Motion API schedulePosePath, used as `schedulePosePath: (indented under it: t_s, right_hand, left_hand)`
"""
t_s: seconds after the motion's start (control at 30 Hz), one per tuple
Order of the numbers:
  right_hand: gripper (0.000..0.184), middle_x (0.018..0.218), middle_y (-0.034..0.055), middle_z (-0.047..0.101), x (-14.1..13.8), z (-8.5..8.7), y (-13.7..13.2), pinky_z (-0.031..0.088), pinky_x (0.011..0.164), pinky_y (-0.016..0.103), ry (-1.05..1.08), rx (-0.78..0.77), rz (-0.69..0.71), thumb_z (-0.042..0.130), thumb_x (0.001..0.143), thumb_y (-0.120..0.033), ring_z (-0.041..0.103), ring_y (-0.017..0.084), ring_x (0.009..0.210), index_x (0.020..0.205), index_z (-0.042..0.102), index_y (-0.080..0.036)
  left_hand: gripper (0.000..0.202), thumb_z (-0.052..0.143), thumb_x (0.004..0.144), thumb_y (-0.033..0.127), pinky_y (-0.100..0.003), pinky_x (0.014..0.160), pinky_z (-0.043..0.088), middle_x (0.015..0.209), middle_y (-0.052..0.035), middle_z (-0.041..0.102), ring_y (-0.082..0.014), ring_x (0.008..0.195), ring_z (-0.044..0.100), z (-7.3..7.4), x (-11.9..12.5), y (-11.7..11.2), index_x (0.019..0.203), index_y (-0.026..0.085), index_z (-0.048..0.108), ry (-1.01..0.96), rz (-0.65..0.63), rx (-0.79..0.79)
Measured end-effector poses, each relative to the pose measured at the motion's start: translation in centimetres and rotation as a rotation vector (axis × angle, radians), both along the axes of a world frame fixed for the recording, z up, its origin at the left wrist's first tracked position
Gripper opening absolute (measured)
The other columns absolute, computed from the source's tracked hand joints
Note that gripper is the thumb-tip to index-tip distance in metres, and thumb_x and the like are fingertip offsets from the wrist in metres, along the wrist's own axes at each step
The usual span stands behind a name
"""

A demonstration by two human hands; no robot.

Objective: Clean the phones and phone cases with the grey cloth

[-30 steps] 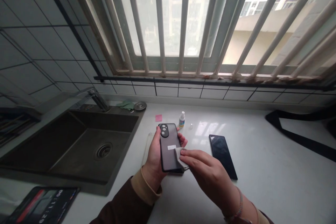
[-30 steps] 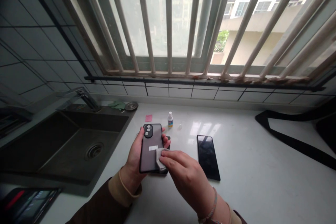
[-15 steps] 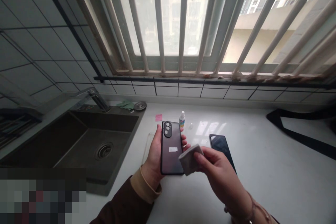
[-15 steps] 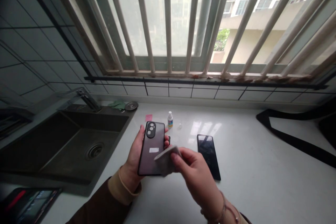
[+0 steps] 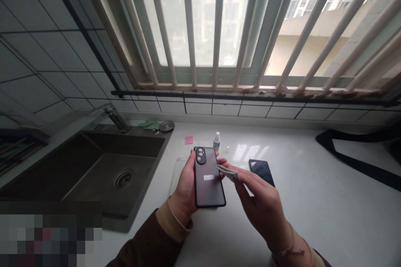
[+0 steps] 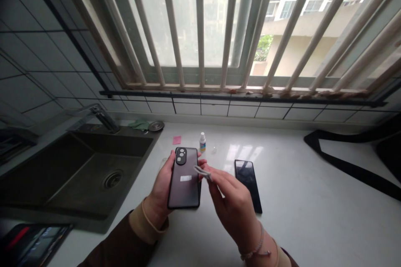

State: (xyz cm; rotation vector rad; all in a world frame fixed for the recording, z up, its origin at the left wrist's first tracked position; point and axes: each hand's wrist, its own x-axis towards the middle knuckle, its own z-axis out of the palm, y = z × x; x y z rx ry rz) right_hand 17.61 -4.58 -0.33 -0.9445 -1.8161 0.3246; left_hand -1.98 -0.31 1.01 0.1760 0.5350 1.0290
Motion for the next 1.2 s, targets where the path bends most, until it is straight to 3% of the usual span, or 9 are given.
schedulePosePath:
  t_s: [0.27, 0.43, 0.57, 0.67, 0.8, 0.87, 0.93, 1.03, 1.2]
  right_hand:
    - [0.041, 0.141, 0.0124, 0.072, -0.8, 0.3, 0.1, 0.053, 0.121, 0.041, -0.257, 0.183, 0.385, 0.058, 0.102, -0.002, 0.061, 0.023, 0.142, 0.14, 0.066, -0.014]
    - [0.043, 0.143, 0.01, 0.071, -0.8, -0.2, 0.1, 0.046, 0.127, 0.043, -0.301, 0.201, 0.369, 0.055, 0.102, 0.0, 0.058, 0.022, 0.145, 0.141, 0.067, -0.015]
    - [0.051, 0.145, 0.0084, 0.07, -0.7, -0.8, 0.4, 0.041, 0.129, 0.047, -0.281, 0.184, 0.317, 0.054, 0.101, 0.002, 0.058, 0.024, 0.145, 0.147, 0.064, -0.019]
    - [0.047, 0.141, 0.0072, 0.073, -0.4, -0.8, 0.3, 0.05, 0.122, 0.047, -0.057, -0.022, 0.25, 0.057, 0.104, -0.007, 0.067, 0.025, 0.135, 0.145, 0.067, -0.025]
    - [0.033, 0.127, 0.011, 0.079, 0.3, -0.9, 0.9, 0.064, 0.103, 0.045, 0.491, -0.597, 0.125, 0.06, 0.108, -0.039, 0.077, 0.029, 0.117, 0.131, 0.077, -0.023]
    - [0.04, 0.125, 0.0129, 0.08, 0.7, -1.1, 1.5, 0.065, 0.101, 0.044, 0.738, -0.7, 0.045, 0.062, 0.105, -0.05, 0.077, 0.03, 0.115, 0.124, 0.079, -0.019]
    - [0.043, 0.123, 0.0129, 0.081, 1.2, -1.2, 1.9, 0.065, 0.101, 0.045, 0.797, -0.621, -0.102, 0.065, 0.102, -0.053, 0.077, 0.03, 0.114, 0.123, 0.079, -0.018]
    - [0.037, 0.121, 0.0111, 0.081, 1.8, -1.1, 1.9, 0.064, 0.103, 0.047, 0.462, -0.353, -0.328, 0.065, 0.104, -0.044, 0.077, 0.031, 0.116, 0.129, 0.077, -0.02]
    - [0.045, 0.15, 0.0073, 0.066, 0.9, -1.3, 1.4, 0.054, 0.12, 0.046, -0.104, 0.017, -0.115, 0.053, 0.107, -0.014, 0.067, 0.027, 0.136, 0.147, 0.066, -0.027]
  left_hand:
    - [0.064, 0.04, 0.108, 0.059, -0.042, 0.099, 0.058, 0.101, -0.0186, 0.075, -0.0274, 0.095, 0.075, -0.1, -0.4, 0.1, 0.125, 0.004, 0.07, -0.082, 0.041, -0.071]
    - [0.069, 0.039, 0.108, 0.06, -0.043, 0.102, 0.056, 0.111, -0.0228, 0.076, -0.0296, 0.101, 0.076, -0.2, -0.8, 0.3, 0.13, 0.002, 0.068, -0.072, 0.023, -0.067]
    - [0.086, 0.037, 0.105, 0.068, -0.043, 0.11, 0.051, 0.121, -0.0293, 0.074, -0.0328, 0.111, 0.074, -0.4, -0.7, 0.1, 0.136, -0.007, 0.063, -0.107, -0.143, -0.01]
    - [0.088, 0.035, 0.105, 0.068, -0.046, 0.115, 0.046, 0.127, -0.0313, 0.072, -0.0349, 0.117, 0.071, -0.6, -0.4, -0.1, 0.137, -0.009, 0.062, -0.095, -0.192, 0.065]
    - [0.066, 0.04, 0.108, 0.06, -0.054, 0.108, 0.05, 0.139, -0.0234, 0.069, -0.0353, 0.118, 0.071, -0.6, 0.1, -0.4, 0.143, 0.009, 0.064, 0.029, -0.208, 0.068]
    - [0.066, 0.041, 0.107, 0.062, -0.055, 0.103, 0.053, 0.141, -0.0243, 0.068, -0.0369, 0.12, 0.07, -0.5, 0.2, -0.6, 0.142, 0.012, 0.065, 0.088, -0.284, 0.056]
    - [0.07, 0.041, 0.106, 0.065, -0.051, 0.101, 0.054, 0.139, -0.0285, 0.068, -0.0376, 0.122, 0.07, -0.5, 0.2, -0.7, 0.136, 0.007, 0.068, 0.132, -0.35, 0.06]
    - [0.073, 0.042, 0.105, 0.066, -0.047, 0.104, 0.053, 0.136, -0.0304, 0.069, -0.0364, 0.125, 0.069, -0.5, 0.3, -0.9, 0.129, 0.004, 0.071, 0.168, -0.375, 0.075]
    - [0.061, 0.048, 0.106, 0.058, -0.045, 0.105, 0.053, 0.126, -0.0229, 0.076, -0.0335, 0.117, 0.073, -1.5, 0.8, -1.0, 0.132, 0.009, 0.072, 0.122, -0.333, 0.082]
